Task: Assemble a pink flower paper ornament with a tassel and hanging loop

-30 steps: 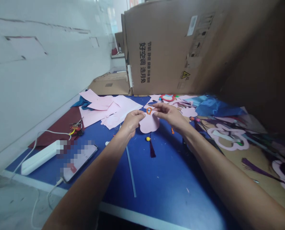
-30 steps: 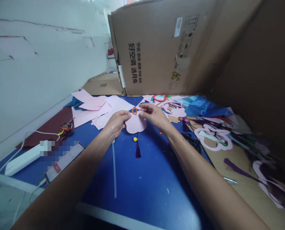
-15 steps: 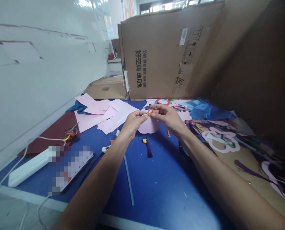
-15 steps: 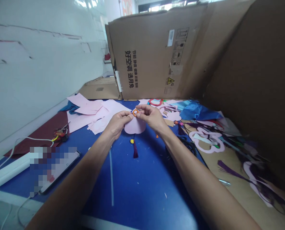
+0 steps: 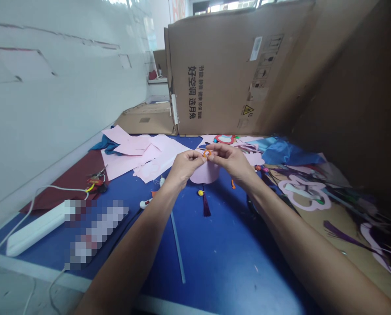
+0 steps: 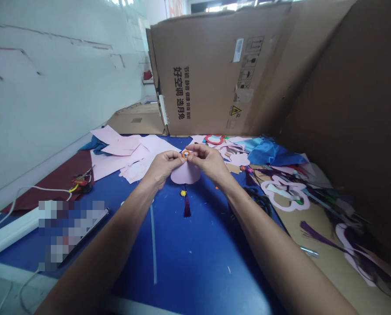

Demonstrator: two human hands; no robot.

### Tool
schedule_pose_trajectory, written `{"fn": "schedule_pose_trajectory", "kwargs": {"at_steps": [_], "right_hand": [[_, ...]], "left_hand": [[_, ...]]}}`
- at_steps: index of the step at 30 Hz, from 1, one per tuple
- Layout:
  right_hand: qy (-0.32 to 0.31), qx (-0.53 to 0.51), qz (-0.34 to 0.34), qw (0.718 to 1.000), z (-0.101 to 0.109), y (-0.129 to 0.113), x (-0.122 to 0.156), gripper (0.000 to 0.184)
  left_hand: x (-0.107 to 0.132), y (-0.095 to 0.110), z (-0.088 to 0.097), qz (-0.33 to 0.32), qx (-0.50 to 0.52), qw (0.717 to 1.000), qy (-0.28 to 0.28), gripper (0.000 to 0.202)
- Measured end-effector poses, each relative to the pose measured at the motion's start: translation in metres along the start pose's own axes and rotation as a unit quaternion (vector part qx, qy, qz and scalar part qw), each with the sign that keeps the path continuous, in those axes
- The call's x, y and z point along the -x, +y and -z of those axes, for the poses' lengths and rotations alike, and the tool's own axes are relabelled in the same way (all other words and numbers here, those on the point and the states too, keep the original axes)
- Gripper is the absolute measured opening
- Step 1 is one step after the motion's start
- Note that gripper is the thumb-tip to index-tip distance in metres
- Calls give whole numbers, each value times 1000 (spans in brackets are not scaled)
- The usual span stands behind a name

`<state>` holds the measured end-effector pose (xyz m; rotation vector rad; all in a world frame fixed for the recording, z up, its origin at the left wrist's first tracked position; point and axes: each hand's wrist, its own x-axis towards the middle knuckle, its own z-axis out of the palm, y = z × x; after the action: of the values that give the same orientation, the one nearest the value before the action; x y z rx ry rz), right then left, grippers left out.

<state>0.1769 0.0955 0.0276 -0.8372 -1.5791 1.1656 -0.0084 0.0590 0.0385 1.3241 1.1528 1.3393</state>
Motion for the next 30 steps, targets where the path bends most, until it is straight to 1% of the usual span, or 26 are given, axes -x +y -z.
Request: {"fn": "schedule_pose_trajectory", "kwargs": {"at_steps": [5,8,15,18,23,27,30], "right_hand": [[15,-2,1,1000,0,-4,2,34],[19,-10,-13,1000,1,-4,2,34],[-4,28,3,1000,1,4,0,31],[1,21,-4,1000,-1,7,-1,31],[7,5,-5,1000,-3,8,-1,33],[6,37,2,999,-1,6,0,34],[9,41,6,999,0,4,1,35]], "left_hand": [[-1,0,-2,14,15,1000,7,12],[-2,0,-2,17,22,1000,14,10],[-3,-2,-1,5,32,999,22,12],[-4,-4,-1,6,42,999,27,10],[-6,-4,-1,10,54,997,52,9],[-6,-4,-1,26,67,997,39,10],[-5,-5,0,38,70,997,23,14]]}}
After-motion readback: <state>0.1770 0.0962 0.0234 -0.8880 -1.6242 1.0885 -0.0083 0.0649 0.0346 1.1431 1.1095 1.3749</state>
